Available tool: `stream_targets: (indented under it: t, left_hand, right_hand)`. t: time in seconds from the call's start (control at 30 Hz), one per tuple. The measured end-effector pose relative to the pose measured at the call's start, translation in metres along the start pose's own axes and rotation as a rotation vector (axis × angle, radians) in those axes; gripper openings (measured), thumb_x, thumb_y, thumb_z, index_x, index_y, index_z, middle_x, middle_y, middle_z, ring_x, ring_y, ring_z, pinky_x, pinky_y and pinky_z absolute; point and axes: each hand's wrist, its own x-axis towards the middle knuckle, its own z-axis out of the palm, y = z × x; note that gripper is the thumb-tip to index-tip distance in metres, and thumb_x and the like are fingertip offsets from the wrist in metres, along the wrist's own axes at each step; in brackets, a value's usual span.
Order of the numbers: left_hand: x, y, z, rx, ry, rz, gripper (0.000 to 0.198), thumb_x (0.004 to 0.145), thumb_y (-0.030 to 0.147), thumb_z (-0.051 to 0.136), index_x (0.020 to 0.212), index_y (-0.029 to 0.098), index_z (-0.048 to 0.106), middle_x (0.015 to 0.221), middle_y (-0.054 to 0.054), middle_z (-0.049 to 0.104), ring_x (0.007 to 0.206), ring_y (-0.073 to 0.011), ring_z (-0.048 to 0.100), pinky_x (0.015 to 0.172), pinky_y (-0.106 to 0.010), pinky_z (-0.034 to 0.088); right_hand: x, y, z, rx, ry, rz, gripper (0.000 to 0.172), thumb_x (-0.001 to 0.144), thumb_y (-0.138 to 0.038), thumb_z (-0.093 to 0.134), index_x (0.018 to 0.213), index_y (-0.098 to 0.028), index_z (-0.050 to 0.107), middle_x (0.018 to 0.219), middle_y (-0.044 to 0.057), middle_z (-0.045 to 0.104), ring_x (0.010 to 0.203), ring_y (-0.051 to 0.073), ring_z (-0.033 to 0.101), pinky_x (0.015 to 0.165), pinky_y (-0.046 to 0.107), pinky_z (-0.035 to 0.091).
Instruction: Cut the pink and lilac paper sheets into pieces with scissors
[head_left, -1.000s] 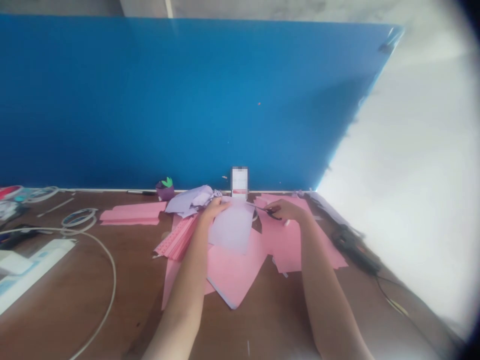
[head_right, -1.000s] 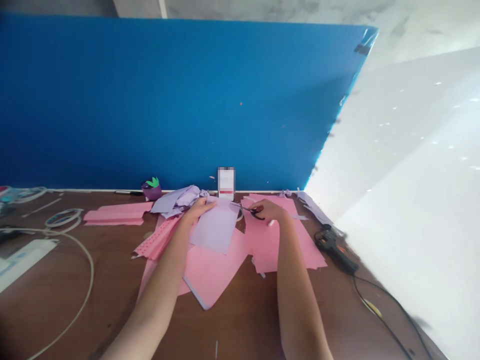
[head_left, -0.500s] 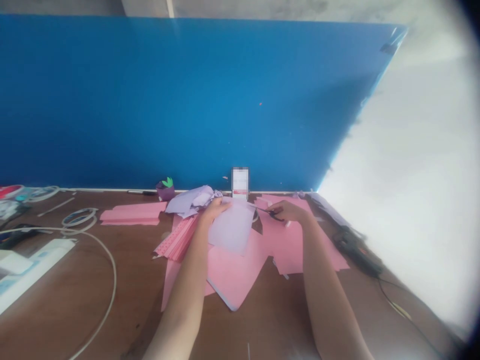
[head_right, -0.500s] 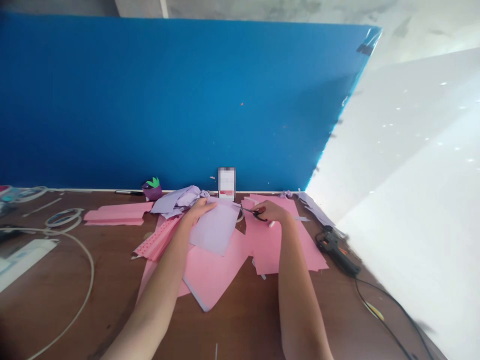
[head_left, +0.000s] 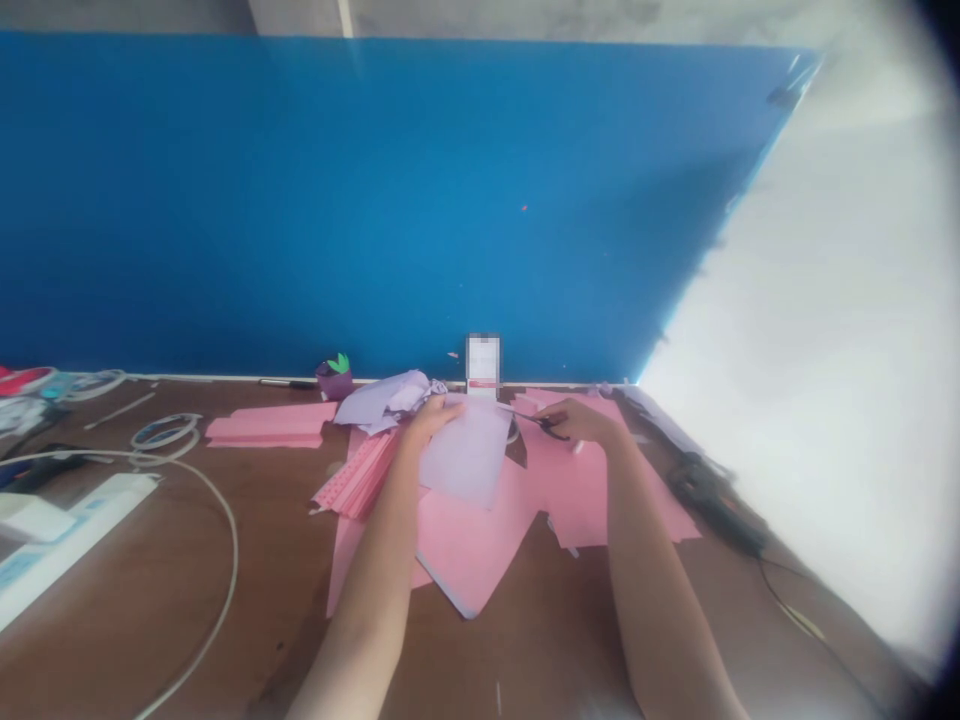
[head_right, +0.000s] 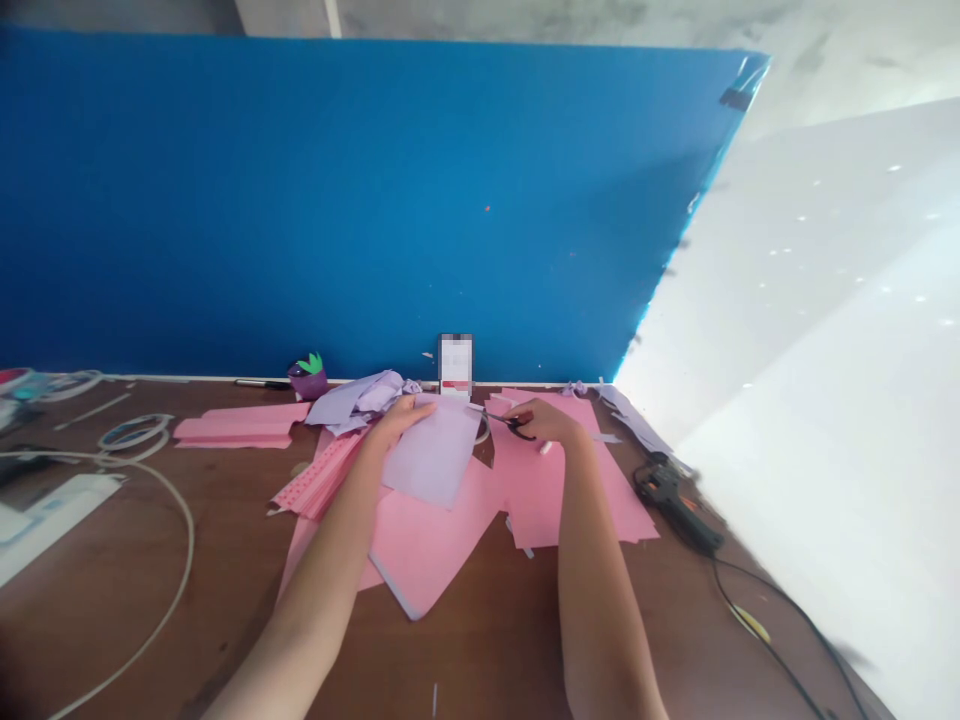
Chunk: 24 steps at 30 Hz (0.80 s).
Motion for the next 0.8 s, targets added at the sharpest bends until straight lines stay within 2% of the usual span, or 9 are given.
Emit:
stream_targets:
  t: [0.4, 0.53, 0.8]
  left_hand:
    - [-0.003, 0.003, 0.002, -0.004, 0.001, 0.012, 0.049, 0.070, 0.048, 0.067, 0.107, 0.016, 0.063, 0.100, -0.011, 0.069, 0.088, -0.0226, 0.065, 0.078, -0.032, 0.051]
    - [-0.002, 0.001, 0.001, -0.018, -0.007, 0.013, 0.049, 0.071, 0.047, 0.067, 0.108, 0.017, 0.063, 0.103, -0.011, 0.068, 0.086, -0.0228, 0.065, 0.077, -0.033, 0.052]
    - [0.000, -0.002, -0.002, -0.009, -0.003, 0.010, 0.051, 0.069, 0.050, 0.067, 0.107, 0.016, 0.064, 0.104, -0.013, 0.067, 0.085, -0.0238, 0.066, 0.076, -0.034, 0.052]
  right_hand:
    - [0.009, 0.013, 0.001, -0.036, -0.008, -0.086, 0.048, 0.063, -0.012, 0.055, 0.105, -0.026, 0.071, 0.088, 0.000, 0.070, 0.061, 0.012, 0.057, 0.048, 0.018, 0.046]
    - [0.008, 0.011, 0.000, -0.066, 0.025, -0.114, 0.046, 0.062, -0.012, 0.055, 0.103, -0.027, 0.072, 0.094, -0.001, 0.070, 0.065, 0.012, 0.059, 0.050, 0.017, 0.047]
    - [0.000, -0.005, 0.001, -0.026, -0.021, 0.033, 0.050, 0.063, -0.014, 0.060, 0.110, -0.028, 0.069, 0.088, 0.002, 0.070, 0.057, 0.012, 0.058, 0.041, 0.018, 0.048]
